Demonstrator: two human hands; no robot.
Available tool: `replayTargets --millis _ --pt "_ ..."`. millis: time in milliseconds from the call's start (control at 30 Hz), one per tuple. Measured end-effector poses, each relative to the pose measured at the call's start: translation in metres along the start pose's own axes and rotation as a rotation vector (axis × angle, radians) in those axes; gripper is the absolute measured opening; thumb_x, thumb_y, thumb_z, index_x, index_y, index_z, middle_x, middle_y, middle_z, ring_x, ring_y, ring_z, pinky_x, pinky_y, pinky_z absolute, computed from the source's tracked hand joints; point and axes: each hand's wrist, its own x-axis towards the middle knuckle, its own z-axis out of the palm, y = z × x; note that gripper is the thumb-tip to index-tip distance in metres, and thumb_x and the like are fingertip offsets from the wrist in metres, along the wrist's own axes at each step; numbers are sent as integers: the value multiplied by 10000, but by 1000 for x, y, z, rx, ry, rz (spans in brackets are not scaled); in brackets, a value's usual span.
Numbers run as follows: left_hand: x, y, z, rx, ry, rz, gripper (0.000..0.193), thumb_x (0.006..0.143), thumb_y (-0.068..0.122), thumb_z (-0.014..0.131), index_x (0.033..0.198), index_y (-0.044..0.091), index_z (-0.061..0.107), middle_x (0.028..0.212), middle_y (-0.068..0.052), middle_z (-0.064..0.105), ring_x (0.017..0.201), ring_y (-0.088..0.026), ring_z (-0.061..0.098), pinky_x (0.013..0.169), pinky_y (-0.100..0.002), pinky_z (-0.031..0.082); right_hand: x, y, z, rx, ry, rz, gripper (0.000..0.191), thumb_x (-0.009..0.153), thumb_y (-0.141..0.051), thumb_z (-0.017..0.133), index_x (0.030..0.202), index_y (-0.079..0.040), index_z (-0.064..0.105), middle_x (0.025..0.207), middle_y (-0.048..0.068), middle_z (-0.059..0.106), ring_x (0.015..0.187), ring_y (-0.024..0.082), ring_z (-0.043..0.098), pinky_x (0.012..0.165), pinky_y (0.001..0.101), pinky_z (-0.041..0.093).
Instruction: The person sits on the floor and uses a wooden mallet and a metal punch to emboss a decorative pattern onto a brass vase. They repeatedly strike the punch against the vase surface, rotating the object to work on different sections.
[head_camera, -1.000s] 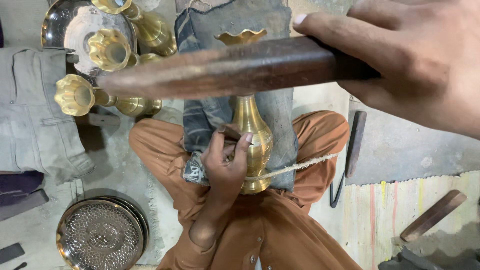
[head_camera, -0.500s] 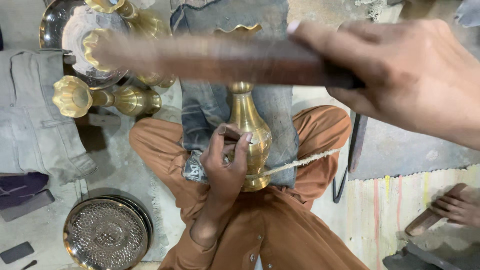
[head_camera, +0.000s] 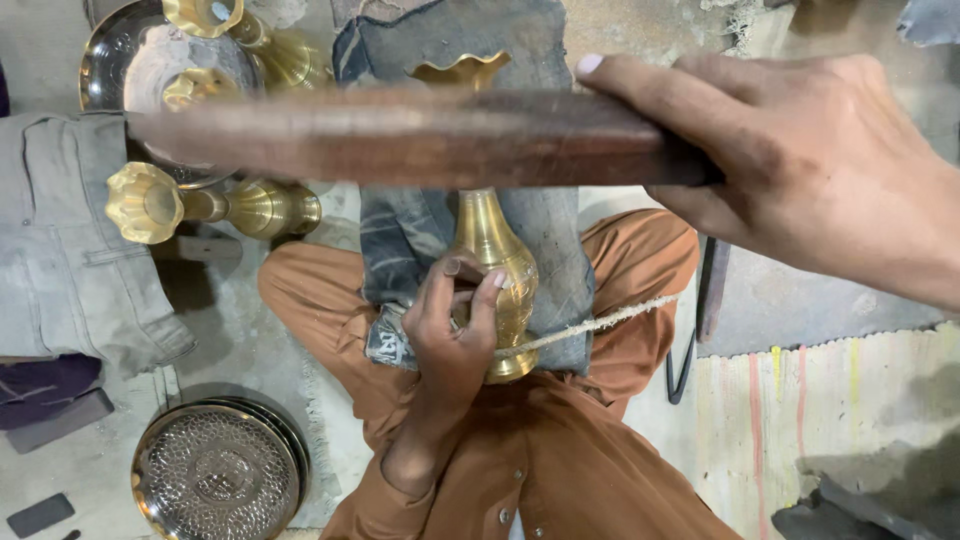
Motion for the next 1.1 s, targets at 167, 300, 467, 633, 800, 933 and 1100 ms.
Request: replayTargets --millis 167,300,467,633,800,933,1100 --pt "4 3 -1 124 5 89 236 945 81 782 1098 -56 667 923 -132 732 754 -197 744 641 -300 599 -6 4 1 -248 28 -123 719 795 -230 745 1496 -228 585 820 -15 663 681 177 689 569 300 547" --pt "5 5 -1 6 -22 48 176 979 56 736 1082 -54 646 973 -149 712 815 -215 732 674 -290 631 -9 7 6 -104 43 -47 667 813 -266 675 1465 -167 575 839 2 661 681 172 671 572 296 533" --pt "5 6 -2 135 -11 91 193 953 93 771 1050 -36 666 933 -147 720 773 -230 730 652 -334 591 -13 8 13 -263 15 -117 562 955 -267 640 1513 -233 584 774 -14 632 673 160 671 482 276 474" --pt "6 7 -3 174 -39 101 179 960 97 763 1043 -30 668 937 -163 708 778 -272 715 658 -366 572 -20 5 14 -166 27 -115 713 791 -229 711 1485 -229 549 874 19 667 722 193 674 600 304 529" --pt "6 8 -4 146 -60 141 167 974 77 732 1058 -43 650 963 -163 713 831 -278 744 706 -351 586 -26 7 20 -77 48 -10 698 825 -263 771 1494 -183 588 828 6 671 644 198 656 532 325 497" --pt "5 2 -4 209 -28 263 202 943 62 758 1084 -61 681 933 -170 728 814 -274 728 713 -350 558 -38 9 29 -195 -29 -52 778 768 -236 797 1517 -256 587 803 -10 642 682 186 669 587 322 528" --pt "12 -3 -24 -191 45 -73 234 994 6 713 1198 -45 611 1022 -93 716 894 -141 725 773 -258 603 -73 7 51 70 23 193 799 682 -190 853 1445 -126 626 855 54 700 655 238 670 555 357 526"
